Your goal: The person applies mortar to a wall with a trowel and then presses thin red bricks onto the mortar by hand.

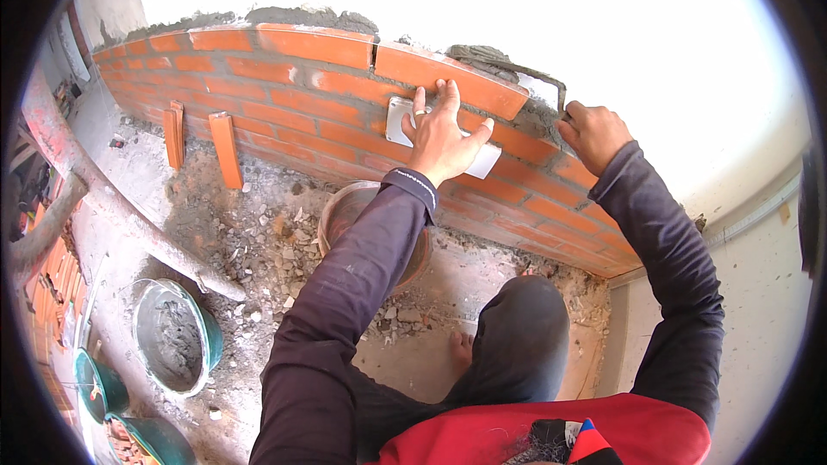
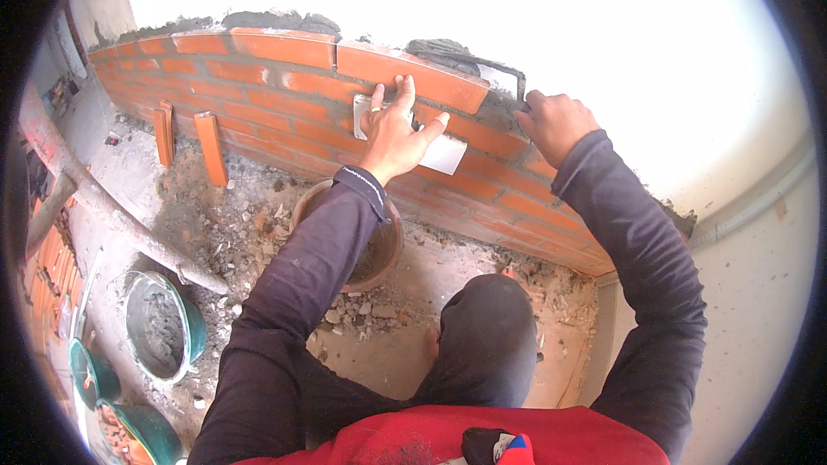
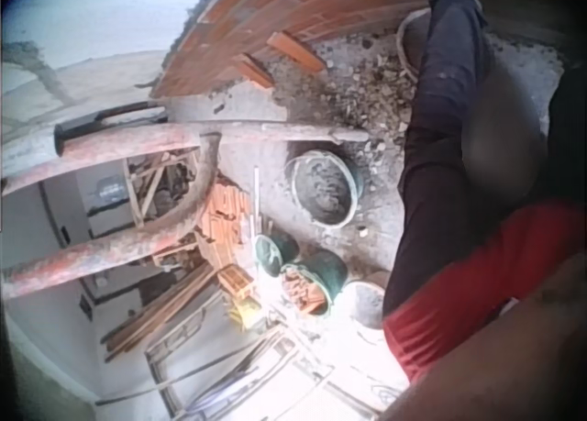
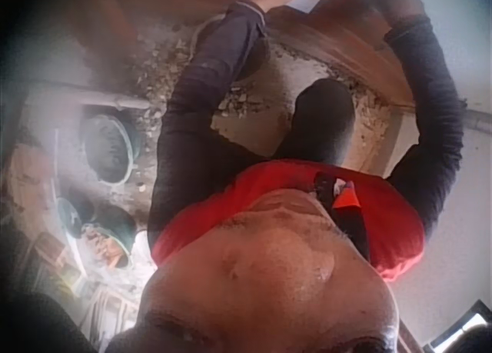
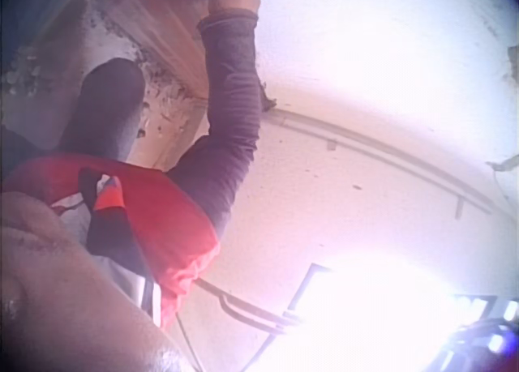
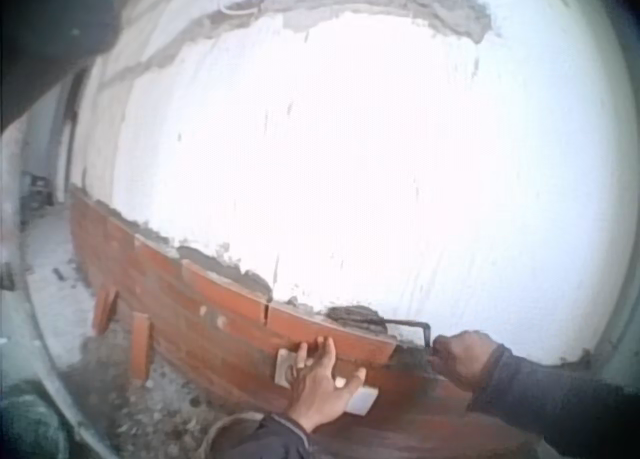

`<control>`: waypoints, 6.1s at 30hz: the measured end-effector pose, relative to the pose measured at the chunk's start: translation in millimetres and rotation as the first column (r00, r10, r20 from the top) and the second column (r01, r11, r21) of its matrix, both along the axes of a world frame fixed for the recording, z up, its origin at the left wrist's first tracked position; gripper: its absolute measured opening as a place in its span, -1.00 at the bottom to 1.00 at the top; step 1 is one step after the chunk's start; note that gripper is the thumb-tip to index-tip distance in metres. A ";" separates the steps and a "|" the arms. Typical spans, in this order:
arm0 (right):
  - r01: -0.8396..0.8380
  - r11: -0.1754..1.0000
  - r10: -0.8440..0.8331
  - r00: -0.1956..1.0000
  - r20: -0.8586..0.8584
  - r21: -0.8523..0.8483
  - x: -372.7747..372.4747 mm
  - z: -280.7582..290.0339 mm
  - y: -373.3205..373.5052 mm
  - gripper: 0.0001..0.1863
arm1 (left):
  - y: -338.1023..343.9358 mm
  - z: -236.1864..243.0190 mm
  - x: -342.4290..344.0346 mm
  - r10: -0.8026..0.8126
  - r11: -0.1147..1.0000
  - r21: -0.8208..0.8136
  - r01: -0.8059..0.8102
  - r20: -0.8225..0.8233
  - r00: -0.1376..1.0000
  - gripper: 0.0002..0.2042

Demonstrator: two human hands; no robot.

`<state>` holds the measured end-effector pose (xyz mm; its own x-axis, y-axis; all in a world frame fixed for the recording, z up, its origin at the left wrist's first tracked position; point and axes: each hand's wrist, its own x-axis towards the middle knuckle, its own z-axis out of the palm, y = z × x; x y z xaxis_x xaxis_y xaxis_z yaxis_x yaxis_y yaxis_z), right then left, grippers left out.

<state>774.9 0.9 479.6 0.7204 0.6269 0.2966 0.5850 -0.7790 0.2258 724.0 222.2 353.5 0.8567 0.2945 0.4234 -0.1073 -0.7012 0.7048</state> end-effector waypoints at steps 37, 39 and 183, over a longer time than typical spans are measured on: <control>-0.179 0.974 0.215 0.924 -0.316 0.138 17.3 77.0 61.1 -0.58 | 4.1 -3.1 1.3 -0.008 1.000 0.002 0.008 0.071 0.997 -0.12; -0.263 0.964 0.259 0.924 -0.283 0.025 28.3 71.5 57.6 -0.59 | 3.4 -3.0 1.8 -0.011 1.000 0.000 0.011 0.073 0.997 -0.12; 0.111 0.935 0.348 -0.108 -0.931 0.337 -66.6 -309.2 -18.3 -0.92 | 132.0 -205.5 -93.2 -0.067 0.857 -0.508 -0.088 -0.279 0.958 -0.45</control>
